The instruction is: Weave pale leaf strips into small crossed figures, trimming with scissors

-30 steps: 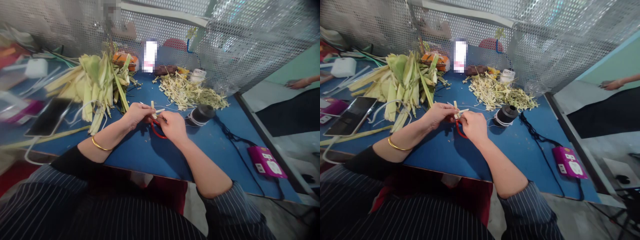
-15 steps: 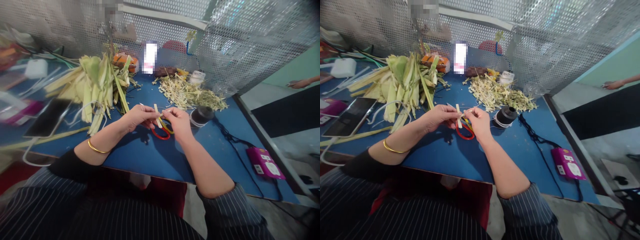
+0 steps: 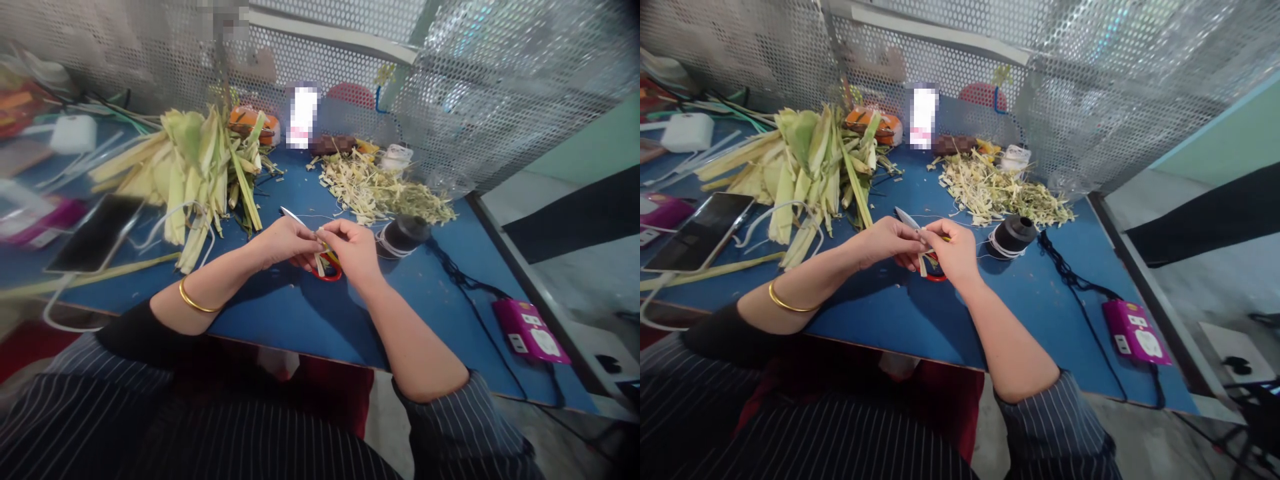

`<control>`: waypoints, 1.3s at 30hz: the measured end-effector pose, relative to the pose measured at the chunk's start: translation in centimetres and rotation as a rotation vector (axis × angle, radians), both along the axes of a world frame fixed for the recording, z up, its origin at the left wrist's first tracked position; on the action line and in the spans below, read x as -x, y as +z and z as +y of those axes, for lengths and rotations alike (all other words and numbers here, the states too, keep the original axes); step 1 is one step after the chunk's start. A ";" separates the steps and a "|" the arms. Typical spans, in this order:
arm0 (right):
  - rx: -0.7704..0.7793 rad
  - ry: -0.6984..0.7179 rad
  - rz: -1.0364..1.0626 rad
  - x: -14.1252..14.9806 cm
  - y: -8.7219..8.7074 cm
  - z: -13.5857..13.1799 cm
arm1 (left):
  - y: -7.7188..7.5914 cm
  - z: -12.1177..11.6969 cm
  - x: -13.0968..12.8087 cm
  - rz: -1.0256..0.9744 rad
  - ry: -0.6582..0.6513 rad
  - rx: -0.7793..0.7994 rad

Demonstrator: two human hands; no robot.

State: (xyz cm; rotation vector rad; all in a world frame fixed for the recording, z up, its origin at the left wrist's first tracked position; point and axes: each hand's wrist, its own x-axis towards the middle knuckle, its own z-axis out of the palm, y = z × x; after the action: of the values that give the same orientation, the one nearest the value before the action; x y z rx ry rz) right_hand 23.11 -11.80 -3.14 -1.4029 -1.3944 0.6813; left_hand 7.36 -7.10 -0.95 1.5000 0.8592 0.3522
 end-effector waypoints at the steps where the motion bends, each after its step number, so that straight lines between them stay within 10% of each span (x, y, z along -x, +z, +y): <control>1: -0.017 -0.032 -0.020 0.1 -0.2 0.0 | 0.0 -0.1 -0.1 -0.001 0.004 -0.009; 12: -0.387 -0.331 -0.278 0.3 2.1 -1.7 | 0.2 0.4 -0.3 -0.343 0.337 0.279; 18: -0.024 0.003 -0.288 2.3 0.7 -2.1 | -0.4 0.0 -0.9 -0.523 0.385 0.258; 24: 0.264 0.044 0.336 3.4 -0.3 -1.4 | -1.0 -0.8 -1.5 -0.513 0.372 0.245; 39: 0.269 -0.003 0.662 4.2 -0.5 -1.6 | -1.3 -0.9 -1.7 -0.516 0.350 0.187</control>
State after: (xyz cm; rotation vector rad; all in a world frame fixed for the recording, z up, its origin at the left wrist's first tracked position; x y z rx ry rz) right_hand 18.92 -13.42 -3.60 -1.2134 -0.7951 1.2322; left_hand 9.02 -8.02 -2.21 1.0125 0.7089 0.8526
